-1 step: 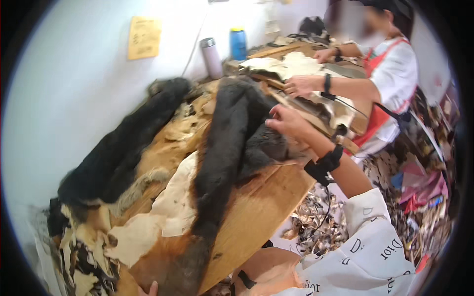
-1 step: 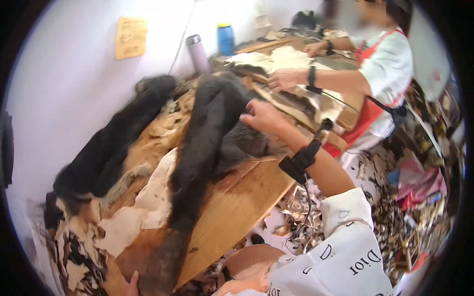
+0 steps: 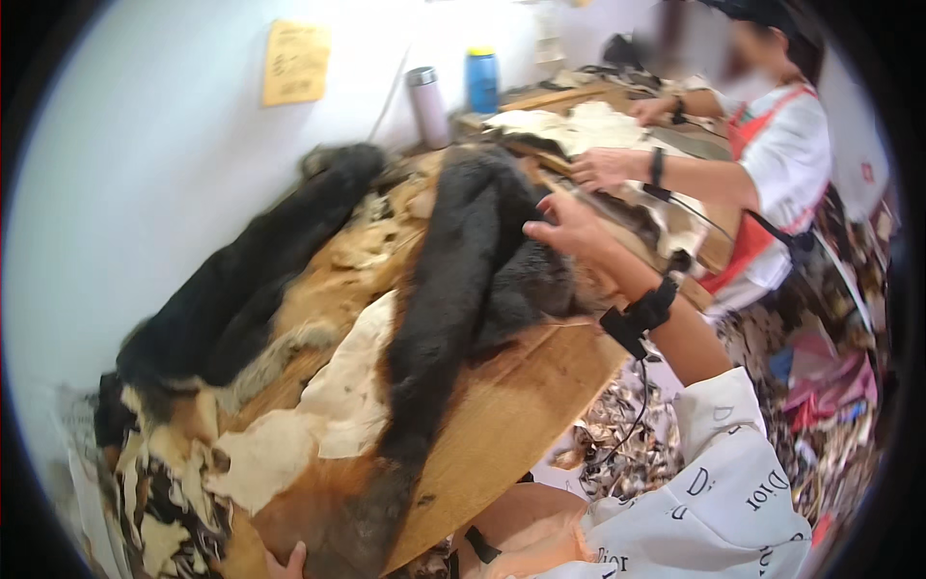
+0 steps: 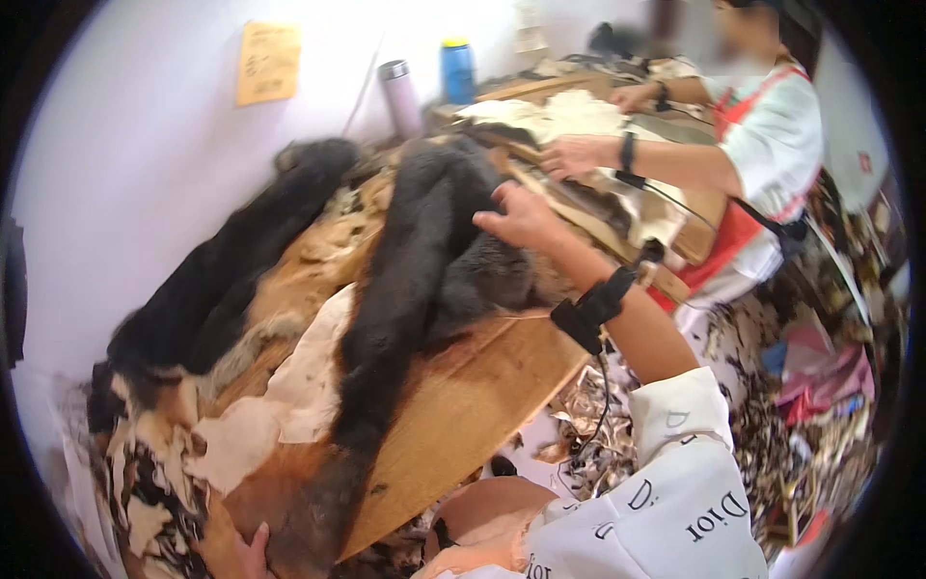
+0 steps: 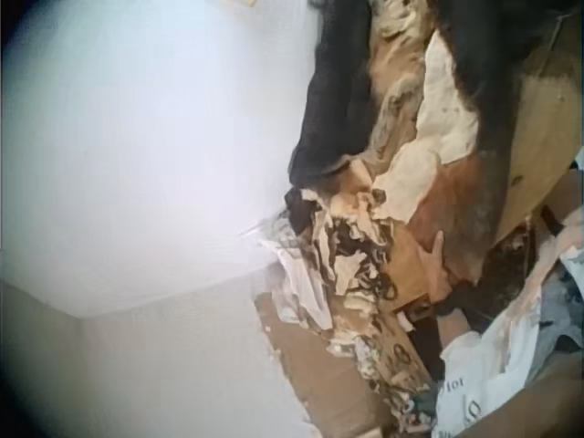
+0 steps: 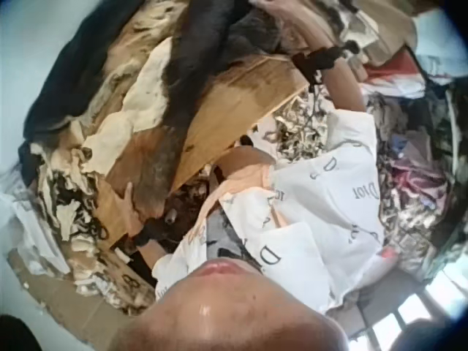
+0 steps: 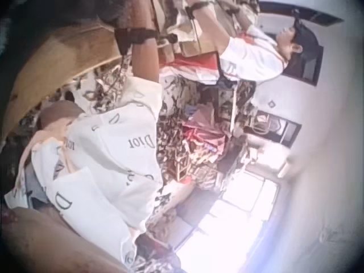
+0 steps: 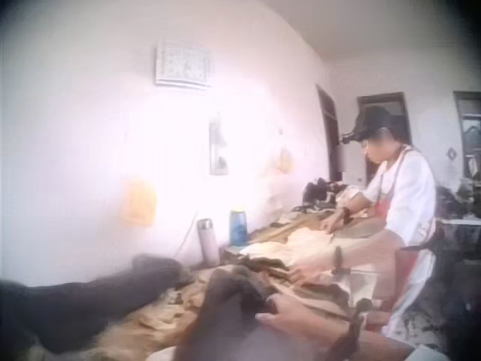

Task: Trimming the edges of animal fur skins and sorting them on a workbench.

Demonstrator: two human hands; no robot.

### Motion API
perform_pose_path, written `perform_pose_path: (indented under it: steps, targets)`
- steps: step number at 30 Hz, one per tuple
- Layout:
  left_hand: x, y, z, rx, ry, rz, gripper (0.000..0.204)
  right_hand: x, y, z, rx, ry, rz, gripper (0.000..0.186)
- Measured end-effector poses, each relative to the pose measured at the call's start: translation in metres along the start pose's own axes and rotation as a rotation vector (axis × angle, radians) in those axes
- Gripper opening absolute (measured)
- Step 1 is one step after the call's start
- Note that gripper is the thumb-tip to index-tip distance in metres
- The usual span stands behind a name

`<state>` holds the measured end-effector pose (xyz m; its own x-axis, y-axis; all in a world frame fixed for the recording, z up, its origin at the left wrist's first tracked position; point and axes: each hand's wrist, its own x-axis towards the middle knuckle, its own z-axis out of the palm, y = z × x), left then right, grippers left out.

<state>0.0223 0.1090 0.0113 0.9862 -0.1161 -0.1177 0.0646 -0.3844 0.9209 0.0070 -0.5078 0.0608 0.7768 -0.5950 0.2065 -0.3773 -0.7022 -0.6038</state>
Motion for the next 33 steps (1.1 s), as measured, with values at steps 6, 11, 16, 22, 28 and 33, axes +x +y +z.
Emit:
perform_pose_path:
  steps: [6,11,16,22,28,33]
  targets:
    - [0.012,0.022,0.015,-0.203,0.202,-0.279,0.048,0.087,-0.002,0.025,0.14,-0.177,0.173,0.107]
    - [0.02,0.035,0.02,-0.071,0.2,-0.5,0.047,0.098,0.014,0.048,0.371,-0.203,0.157,0.048]
    - [0.02,0.016,0.017,-0.172,0.192,-0.437,0.046,0.084,-0.016,0.019,0.544,-0.073,0.13,0.043]
    - [0.016,0.023,0.017,-0.245,0.117,-0.484,0.042,0.005,-0.147,0.01,0.372,0.209,-0.552,0.045]
    - [0.013,-0.005,0.003,-0.702,0.025,-0.362,0.043,-0.123,-0.247,0.035,0.277,-0.05,-1.263,0.055]
    - [0.013,-0.087,-0.049,-1.369,-0.759,0.1,0.053,-0.245,-0.239,0.119,0.234,-0.561,-1.472,0.041]
